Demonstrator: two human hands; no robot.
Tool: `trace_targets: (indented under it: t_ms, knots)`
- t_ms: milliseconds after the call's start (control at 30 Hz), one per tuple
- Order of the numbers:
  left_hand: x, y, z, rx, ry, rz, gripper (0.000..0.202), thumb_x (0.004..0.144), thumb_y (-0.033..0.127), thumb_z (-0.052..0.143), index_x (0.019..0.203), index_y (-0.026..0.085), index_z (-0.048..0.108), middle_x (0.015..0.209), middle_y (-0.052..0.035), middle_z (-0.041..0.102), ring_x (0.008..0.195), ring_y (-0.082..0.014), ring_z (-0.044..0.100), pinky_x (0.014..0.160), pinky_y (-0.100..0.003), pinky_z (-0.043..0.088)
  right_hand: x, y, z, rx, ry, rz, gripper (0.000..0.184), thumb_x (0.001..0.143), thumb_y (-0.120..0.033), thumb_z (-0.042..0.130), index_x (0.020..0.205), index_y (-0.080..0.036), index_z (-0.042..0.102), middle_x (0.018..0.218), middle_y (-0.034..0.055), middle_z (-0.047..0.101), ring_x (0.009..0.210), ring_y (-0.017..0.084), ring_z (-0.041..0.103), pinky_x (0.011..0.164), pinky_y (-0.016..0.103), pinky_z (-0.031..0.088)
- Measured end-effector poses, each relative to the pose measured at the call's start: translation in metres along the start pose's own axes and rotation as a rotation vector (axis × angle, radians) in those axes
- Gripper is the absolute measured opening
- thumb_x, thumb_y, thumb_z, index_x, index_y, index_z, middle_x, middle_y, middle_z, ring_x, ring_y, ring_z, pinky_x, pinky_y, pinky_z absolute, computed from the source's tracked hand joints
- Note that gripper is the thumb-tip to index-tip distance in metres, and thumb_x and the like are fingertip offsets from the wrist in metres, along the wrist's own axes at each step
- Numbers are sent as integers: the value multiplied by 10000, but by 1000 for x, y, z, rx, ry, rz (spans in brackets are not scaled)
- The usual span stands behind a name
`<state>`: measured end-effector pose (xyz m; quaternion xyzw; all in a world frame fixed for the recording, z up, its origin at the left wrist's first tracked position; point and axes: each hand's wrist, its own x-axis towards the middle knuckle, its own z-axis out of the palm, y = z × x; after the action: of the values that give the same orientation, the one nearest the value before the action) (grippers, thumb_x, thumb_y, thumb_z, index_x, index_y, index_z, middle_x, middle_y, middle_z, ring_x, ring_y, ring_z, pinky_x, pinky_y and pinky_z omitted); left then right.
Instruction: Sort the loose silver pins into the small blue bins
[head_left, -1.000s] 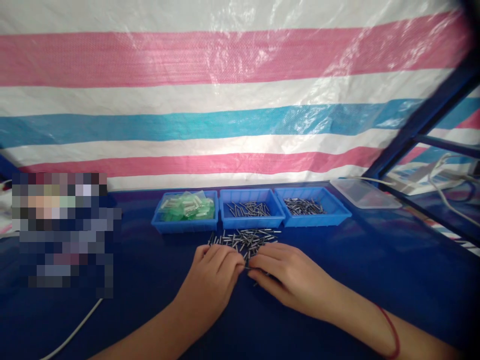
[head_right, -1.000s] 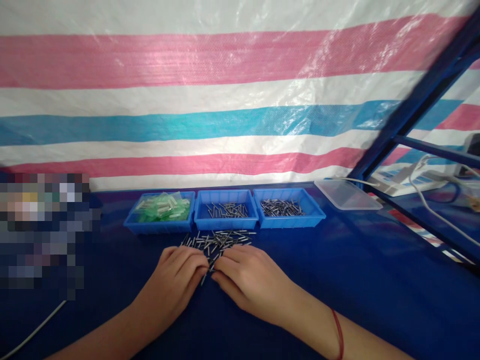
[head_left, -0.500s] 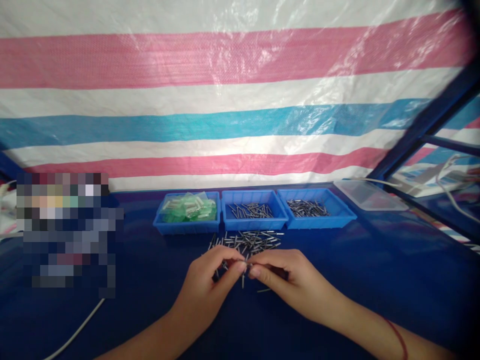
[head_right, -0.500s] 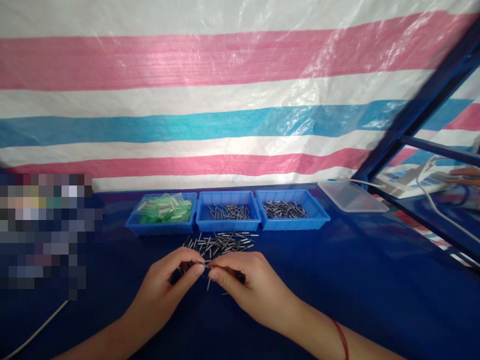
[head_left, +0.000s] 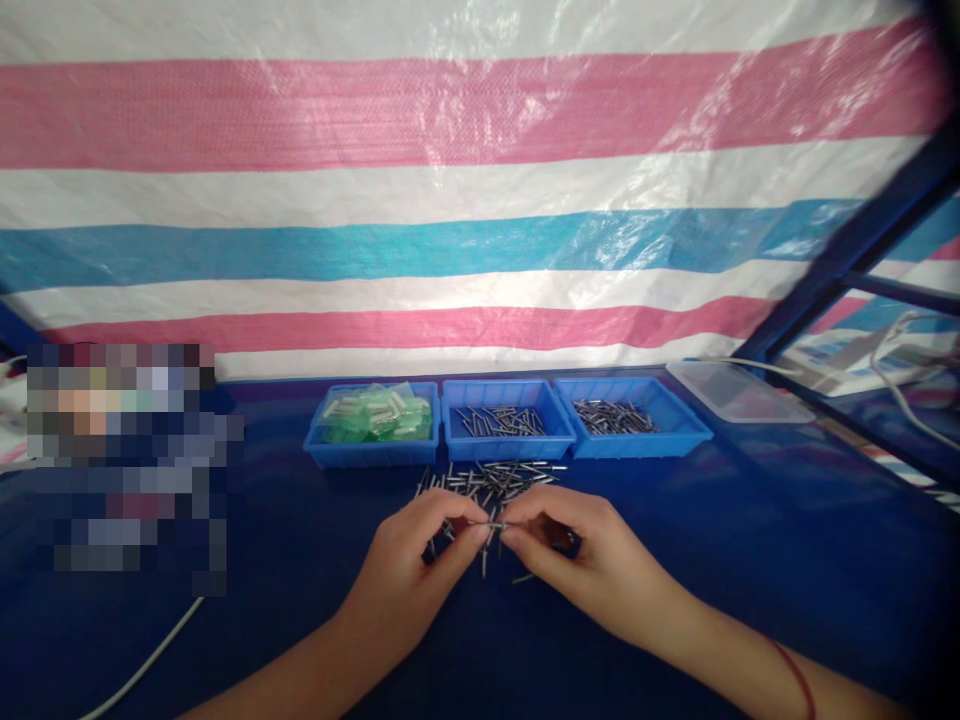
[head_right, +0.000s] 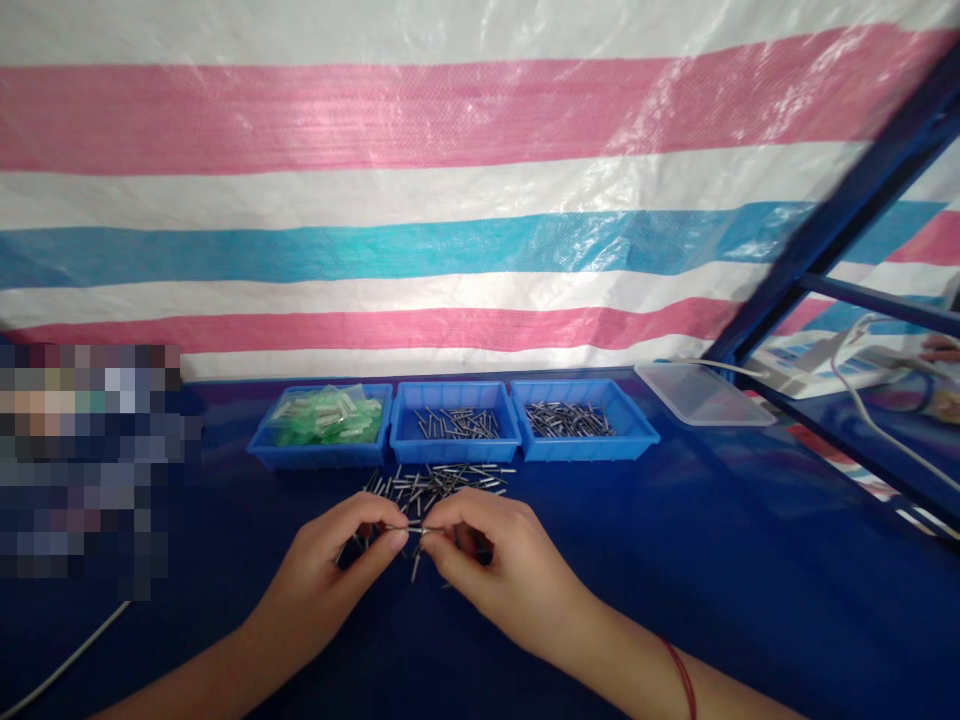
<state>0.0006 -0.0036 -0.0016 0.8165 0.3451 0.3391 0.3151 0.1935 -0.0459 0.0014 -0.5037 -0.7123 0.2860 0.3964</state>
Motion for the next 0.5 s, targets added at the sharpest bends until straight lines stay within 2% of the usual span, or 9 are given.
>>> trace_targets:
  t_ms: [167, 267, 400, 500]
  knots:
    - [0, -3, 1, 56, -25, 23, 93, 892, 239, 544, 897, 193, 624, 835, -10, 663, 753, -133, 606, 682, -226, 469, -2, -1, -2, -8, 46, -50, 141, 876, -290, 554, 811, -191, 630, 643, -6, 577, 548, 107, 493, 506, 224, 392]
    - [-1, -4, 1, 161, -63, 66, 109, 890, 240, 548, 969, 195, 607, 856, -16, 658, 781, -146, 601, 701, -246, 458, 1, 1, -9, -78, 77, -120, 155, 890, -299, 537, 816, -191, 620, 663, 1, 583, 579, 115, 519, 531, 231, 412]
    - [-1, -5, -4, 329, -152, 207, 175, 885, 252, 565, 1056, 222, 587, 888, -8, 646, 807, -158, 578, 725, -272, 409, 13, 12, -40, -291, 262, -154, 152, 892, -274, 515, 824, -193, 625, 738, 21, 630, 637, 134, 559, 608, 259, 438]
    - [-1, -8, -7, 442, -262, 318, 153, 892, 289, 567, 1037, 259, 606, 899, 5, 637, 805, -153, 568, 721, -279, 362, 22, 29, -76, -506, 501, -58, 166, 868, -303, 531, 816, -190, 642, 712, 28, 641, 606, 149, 557, 603, 277, 426]
